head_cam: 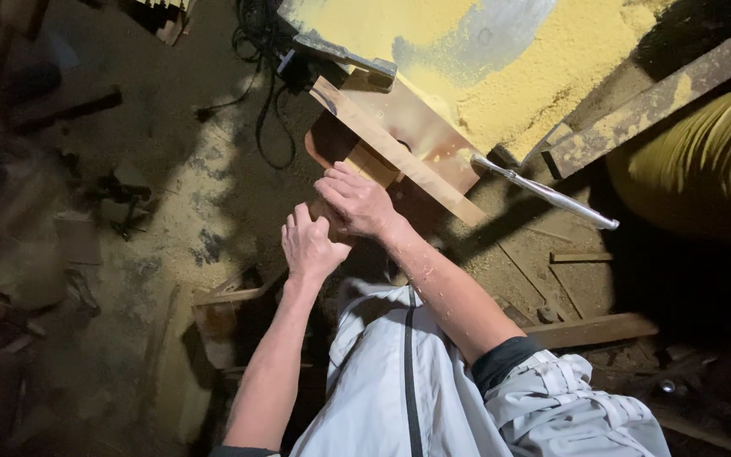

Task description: Feeding wooden boards into a woodworking machine for processing

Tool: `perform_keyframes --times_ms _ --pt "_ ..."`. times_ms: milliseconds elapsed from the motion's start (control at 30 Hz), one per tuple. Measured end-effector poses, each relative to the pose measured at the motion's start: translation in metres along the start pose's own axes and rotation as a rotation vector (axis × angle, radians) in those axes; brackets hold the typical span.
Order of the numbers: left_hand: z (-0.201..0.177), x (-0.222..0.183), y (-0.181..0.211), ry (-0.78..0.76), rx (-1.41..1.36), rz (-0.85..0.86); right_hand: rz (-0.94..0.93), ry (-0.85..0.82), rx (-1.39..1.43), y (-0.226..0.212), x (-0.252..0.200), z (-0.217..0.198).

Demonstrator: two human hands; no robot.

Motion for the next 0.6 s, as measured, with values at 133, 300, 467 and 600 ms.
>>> perform_keyframes --times_ms 133,300,467,600 --pt "0.003 0.001 -0.002 -0.006 -0.001 0.004 0.013 0.013 -0.027 0.001 -0.001 0.002" --pt "0.002 0.001 -0.004 -0.001 0.009 0.002 -0.016 -0.017 0.015 0.005 -0.004 0.008" --pt "0.002 0.002 -0.006 -0.007 0.011 -0.001 -0.005 0.02 -0.031 0.0 0.005 -0.001" --pt "-0.001 0.003 -0.005 -0.026 0.007 -0.012 0.007 0.043 -0.053 -0.004 0.011 -0.007"
Point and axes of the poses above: each hand's wrist, its own x-axis towards the middle knuckle, its own z-axis out of the palm, y = z × x, the point moved 4 cm from there along x, towards the middle knuckle, and after that the axes turned 9 degrees about -y, right-handed, at the moved point
